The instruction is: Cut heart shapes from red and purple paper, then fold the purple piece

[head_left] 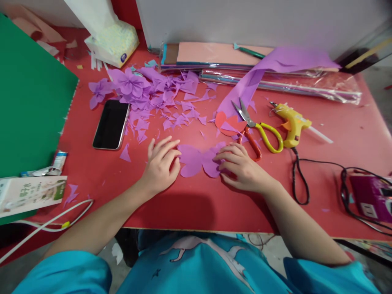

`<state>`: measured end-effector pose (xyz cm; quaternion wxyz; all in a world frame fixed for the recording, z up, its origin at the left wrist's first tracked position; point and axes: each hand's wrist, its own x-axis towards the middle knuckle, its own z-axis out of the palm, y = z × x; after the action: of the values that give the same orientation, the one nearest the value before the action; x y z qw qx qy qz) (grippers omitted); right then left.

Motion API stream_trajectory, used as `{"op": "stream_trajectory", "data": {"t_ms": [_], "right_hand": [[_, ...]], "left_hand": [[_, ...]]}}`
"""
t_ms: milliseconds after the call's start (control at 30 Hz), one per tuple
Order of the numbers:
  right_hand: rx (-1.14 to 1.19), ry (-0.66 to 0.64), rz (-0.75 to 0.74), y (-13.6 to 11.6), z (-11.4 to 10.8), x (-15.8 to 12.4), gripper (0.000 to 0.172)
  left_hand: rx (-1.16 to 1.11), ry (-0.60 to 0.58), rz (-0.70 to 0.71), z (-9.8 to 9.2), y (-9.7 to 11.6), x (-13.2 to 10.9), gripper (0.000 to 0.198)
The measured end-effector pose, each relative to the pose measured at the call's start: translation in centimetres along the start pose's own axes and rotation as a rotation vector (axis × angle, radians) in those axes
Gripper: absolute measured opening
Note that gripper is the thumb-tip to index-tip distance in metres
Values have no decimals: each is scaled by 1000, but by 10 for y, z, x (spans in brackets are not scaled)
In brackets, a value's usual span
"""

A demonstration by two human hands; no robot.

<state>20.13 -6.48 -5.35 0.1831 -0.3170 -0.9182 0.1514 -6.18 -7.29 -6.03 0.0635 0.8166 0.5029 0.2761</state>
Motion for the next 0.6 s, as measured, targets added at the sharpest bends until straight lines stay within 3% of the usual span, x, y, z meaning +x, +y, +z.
{"op": "stream_trajectory", "data": {"t_ms": [200, 433, 600], "right_hand": [[146, 92, 59, -1, -2, 1, 10], [573, 387, 507, -3, -2, -2, 9], [763, 290, 612, -4, 1, 3, 20]], "left_hand": [[1, 4, 24, 1, 0, -1, 11], [-20, -28, 50, 0, 1, 0, 13], [-44, -100, 104, 2, 1, -2, 17]]}}
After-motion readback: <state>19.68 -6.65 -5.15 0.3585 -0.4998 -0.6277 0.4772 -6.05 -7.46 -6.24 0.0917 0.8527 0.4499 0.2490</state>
